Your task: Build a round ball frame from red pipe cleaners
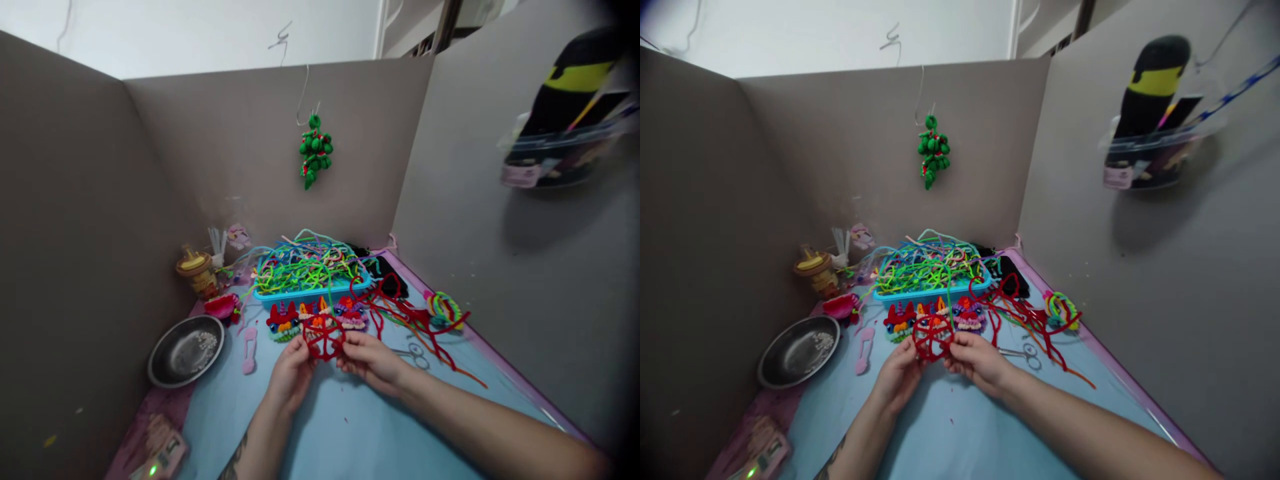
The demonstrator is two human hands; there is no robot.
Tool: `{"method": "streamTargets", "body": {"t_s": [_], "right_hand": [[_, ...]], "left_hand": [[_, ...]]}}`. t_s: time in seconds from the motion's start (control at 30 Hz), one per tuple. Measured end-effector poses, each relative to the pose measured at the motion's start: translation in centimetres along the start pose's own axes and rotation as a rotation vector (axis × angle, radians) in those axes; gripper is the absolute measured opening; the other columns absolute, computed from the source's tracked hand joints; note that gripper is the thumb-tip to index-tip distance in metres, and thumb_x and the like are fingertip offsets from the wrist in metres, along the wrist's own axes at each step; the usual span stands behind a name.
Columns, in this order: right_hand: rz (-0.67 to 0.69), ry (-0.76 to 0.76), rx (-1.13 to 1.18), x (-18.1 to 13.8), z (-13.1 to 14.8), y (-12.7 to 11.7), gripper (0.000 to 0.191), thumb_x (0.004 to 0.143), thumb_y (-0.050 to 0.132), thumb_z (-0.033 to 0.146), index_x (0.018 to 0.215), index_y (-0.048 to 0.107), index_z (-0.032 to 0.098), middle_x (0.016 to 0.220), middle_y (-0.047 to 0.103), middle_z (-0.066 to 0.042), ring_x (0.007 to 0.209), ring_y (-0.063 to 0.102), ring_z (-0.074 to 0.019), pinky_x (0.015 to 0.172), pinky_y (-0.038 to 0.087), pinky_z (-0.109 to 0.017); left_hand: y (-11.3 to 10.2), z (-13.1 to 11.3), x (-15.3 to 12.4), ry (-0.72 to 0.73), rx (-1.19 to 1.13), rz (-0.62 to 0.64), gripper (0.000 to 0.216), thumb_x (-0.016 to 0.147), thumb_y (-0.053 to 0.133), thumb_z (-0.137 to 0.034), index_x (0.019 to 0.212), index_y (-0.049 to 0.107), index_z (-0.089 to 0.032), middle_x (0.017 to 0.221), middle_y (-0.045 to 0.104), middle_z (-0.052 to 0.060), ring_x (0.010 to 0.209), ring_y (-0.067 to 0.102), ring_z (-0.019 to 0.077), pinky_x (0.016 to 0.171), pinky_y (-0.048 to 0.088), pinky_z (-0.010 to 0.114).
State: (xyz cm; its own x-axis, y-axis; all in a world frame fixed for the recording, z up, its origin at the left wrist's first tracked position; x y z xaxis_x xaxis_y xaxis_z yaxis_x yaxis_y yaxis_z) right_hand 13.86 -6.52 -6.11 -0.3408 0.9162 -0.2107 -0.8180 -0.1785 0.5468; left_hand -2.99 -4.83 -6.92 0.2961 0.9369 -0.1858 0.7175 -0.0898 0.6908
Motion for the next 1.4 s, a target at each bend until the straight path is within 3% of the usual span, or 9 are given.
{"method": "streamTargets", "body": {"t_s": [0.17,0.43,0.6,0.7,0.9,1.13,1.23,1.4], "right_hand": [[0.065,-0.038,-0.088,2.0,0.5,0.2,0.034,0.06,0.082,0.035,0.077,0.064,0.012,0.059,0.067,-0.002,0.052,0.06,-0.01,0.053,0.044,-0.02],[0.064,-0.137,-0.037,3.0,-2.2,-0.1,0.042,0.054,0.084,0.039,0.08,0.063,0.014,0.061,0.065,0.0,0.053,0.059,-0.0107,0.052,0.041,-0.021],[0.019,-0.17,0.017,2.9,-2.8,-0.4,0.036,0.058,0.083,0.036,0.076,0.058,0.017,0.06,0.063,0.003,0.053,0.057,-0.0092,0.052,0.039,-0.02],[-0.008,-0.189,0.039,3.0,-3.0,-0.4,0.035,0.058,0.083,0.036,0.078,0.061,0.017,0.061,0.064,0.002,0.055,0.057,-0.0099,0.053,0.039,-0.021],[-0.063,-0.202,-0.016,2.9,-3.3,-0.3,0.027,0.057,0.082,0.028,0.077,0.067,0.017,0.065,0.066,0.0,0.056,0.056,-0.0112,0.054,0.041,-0.023],[0.078,-0.171,-0.106,2.2,-3.4,0.0,0.025,0.063,0.075,0.021,0.088,0.068,0.018,0.07,0.068,-0.002,0.062,0.059,-0.0133,0.056,0.042,-0.024],[0.019,-0.163,0.011,2.2,-3.0,-0.2,0.029,0.064,0.074,0.024,0.091,0.066,0.019,0.072,0.067,-0.001,0.061,0.059,-0.0125,0.054,0.041,-0.022],[-0.073,-0.185,0.163,2.5,-2.4,-0.8,0.034,0.069,0.071,0.044,0.09,0.064,0.018,0.073,0.065,-0.001,0.056,0.054,-0.0111,0.046,0.035,-0.021]], "left_hand": [[-0.5,-1.4,0.2,0.072,0.0,0.038,0.025,0.055,0.083,-0.022,0.065,0.062,-0.013,0.065,0.06,-0.001,0.061,0.052,0.01,0.063,0.04,0.021],[-1.0,-2.0,0.2,0.087,0.061,0.103,0.013,0.069,0.074,-0.02,0.068,0.064,-0.013,0.066,0.061,0.001,0.062,0.053,0.0119,0.065,0.04,0.023],[-0.5,-1.3,0.2,0.062,0.141,0.104,0.025,0.076,0.069,-0.033,0.091,0.068,-0.013,0.082,0.067,0.008,0.07,0.057,0.0157,0.061,0.04,0.024],[-0.5,-0.6,0.2,0.033,0.209,0.141,0.029,0.077,0.068,-0.031,0.1,0.068,-0.013,0.088,0.068,0.01,0.074,0.059,0.017,0.066,0.042,0.025],[-0.5,0.1,0.0,0.07,0.259,0.106,0.021,0.072,0.073,-0.031,0.082,0.07,-0.013,0.075,0.067,0.006,0.071,0.058,0.0159,0.071,0.043,0.026],[0.1,-0.8,-0.3,0.066,0.192,0.135,0.021,0.075,0.07,-0.032,0.083,0.069,-0.012,0.074,0.063,0.006,0.066,0.053,0.0144,0.063,0.041,0.024],[-0.2,-1.5,-0.3,0.045,0.175,0.094,0.021,0.07,0.074,-0.031,0.076,0.068,-0.011,0.07,0.059,0.004,0.061,0.048,0.0111,0.055,0.038,0.021],[-0.8,-1.8,-0.4,-0.134,0.166,0.122,0.027,0.064,0.077,-0.029,0.08,0.067,-0.009,0.064,0.052,0.001,0.054,0.041,0.0078,0.047,0.031,0.018]]}}
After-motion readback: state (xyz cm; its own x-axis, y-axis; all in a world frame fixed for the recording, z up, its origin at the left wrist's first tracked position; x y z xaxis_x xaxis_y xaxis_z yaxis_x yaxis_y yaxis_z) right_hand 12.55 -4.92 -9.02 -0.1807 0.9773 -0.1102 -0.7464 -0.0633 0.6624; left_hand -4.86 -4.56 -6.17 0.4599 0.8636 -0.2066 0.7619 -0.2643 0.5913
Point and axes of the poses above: each hand's wrist, its own x-axis towards the middle knuckle, its own y-axis out of the palm, z = x × y, the point moved 1 cm from there along x, towards the middle knuckle
